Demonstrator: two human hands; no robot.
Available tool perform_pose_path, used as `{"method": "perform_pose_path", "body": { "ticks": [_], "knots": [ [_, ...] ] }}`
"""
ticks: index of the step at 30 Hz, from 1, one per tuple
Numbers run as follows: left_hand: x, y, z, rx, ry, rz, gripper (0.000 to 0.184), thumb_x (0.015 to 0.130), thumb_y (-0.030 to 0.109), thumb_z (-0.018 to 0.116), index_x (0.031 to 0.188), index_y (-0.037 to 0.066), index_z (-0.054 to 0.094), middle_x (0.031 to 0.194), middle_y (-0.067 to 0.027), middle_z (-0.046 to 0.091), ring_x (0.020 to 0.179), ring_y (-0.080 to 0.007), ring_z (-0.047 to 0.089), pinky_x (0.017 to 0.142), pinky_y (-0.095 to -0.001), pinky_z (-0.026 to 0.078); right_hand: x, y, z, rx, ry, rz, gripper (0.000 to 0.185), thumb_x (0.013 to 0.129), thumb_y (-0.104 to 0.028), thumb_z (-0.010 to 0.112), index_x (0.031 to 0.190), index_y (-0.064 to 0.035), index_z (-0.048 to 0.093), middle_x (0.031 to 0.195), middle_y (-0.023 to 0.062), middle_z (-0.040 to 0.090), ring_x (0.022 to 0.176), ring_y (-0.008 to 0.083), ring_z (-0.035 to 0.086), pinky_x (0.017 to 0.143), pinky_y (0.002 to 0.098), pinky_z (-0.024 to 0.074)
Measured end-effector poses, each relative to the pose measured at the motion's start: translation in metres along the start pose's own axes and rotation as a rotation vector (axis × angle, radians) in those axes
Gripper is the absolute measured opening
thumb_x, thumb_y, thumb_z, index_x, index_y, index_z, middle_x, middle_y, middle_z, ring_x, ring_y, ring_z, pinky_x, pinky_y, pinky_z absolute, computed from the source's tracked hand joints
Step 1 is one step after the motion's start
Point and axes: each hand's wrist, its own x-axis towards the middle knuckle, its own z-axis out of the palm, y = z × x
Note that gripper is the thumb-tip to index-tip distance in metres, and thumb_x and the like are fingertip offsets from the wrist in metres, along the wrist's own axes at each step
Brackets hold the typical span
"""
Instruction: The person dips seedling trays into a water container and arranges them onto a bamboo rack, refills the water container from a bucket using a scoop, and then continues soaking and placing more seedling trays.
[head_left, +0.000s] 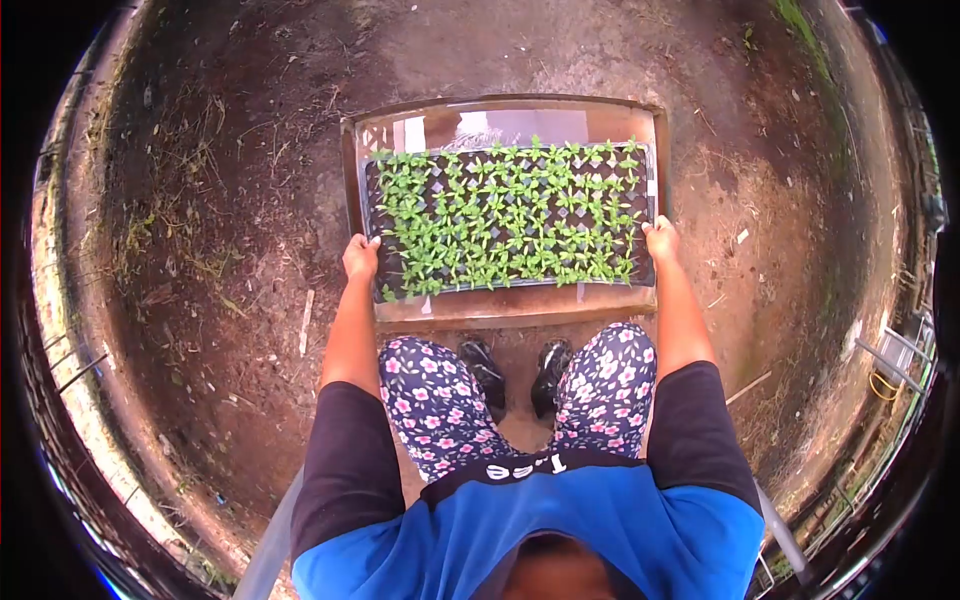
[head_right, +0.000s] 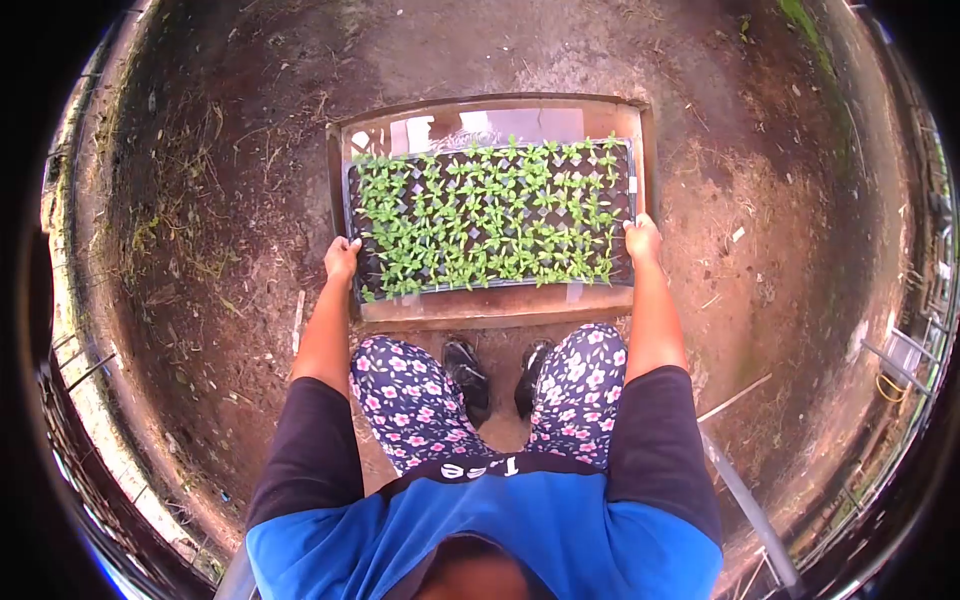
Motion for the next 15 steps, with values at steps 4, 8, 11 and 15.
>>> {"method": "perform_pose_path", "body": {
  "ticks": [4,8,11,15],
  "knots": [
    [0.043,-0.039,0.023,0.127,-0.104,-0.073,0.028,0.069,0.028,0.062,0.069,0.005,0.047,0.072,-0.0124,0.055,0.07,-0.0269,0.053,0.066,-0.0355,0.041,0.031,0.041,0.025,0.186,-0.025,0.005,0.02,0.068,-0.022,0.064,0.066,-0.0067,0.052,0.059,0.0077,0.052,0.055,0.0193,0.048,0.055,0.0323,0.0394],
    [0.053,-0.045,0.033,0.242,-0.119,-0.045,0.025,0.069,0.028,0.061,0.075,0.006,0.051,0.08,-0.0139,0.057,0.079,-0.0296,0.055,0.068,-0.0363,0.041,0.059,0.054,0.029,-0.237,-0.086,-0.004,0.022,0.064,-0.027,0.066,0.068,-0.0104,0.052,0.073,0.0099,0.059,0.07,0.0257,0.057,0.064,0.0356,0.043],
    [0.052,-0.036,0.033,0.193,-0.06,0.015,0.024,0.068,0.027,0.062,0.075,0.006,0.052,0.078,-0.0132,0.058,0.079,-0.0296,0.055,0.069,-0.0366,0.042,0.066,0.053,0.028,-0.232,-0.053,-0.021,0.02,0.066,-0.027,0.064,0.069,-0.01,0.053,0.071,0.0106,0.059,0.07,0.0271,0.057,0.064,0.0364,0.0432],
    [0.058,-0.018,0.033,0.108,-0.004,0.034,0.023,0.068,0.027,0.062,0.075,0.006,0.055,0.077,-0.011,0.059,0.076,-0.0272,0.056,0.068,-0.0353,0.042,0.071,0.035,0.022,-0.197,-0.021,-0.032,0.018,0.068,-0.026,0.061,0.072,-0.009,0.055,0.073,0.0115,0.06,0.072,0.0269,0.057,0.065,0.0364,0.0433]
  ]
}}
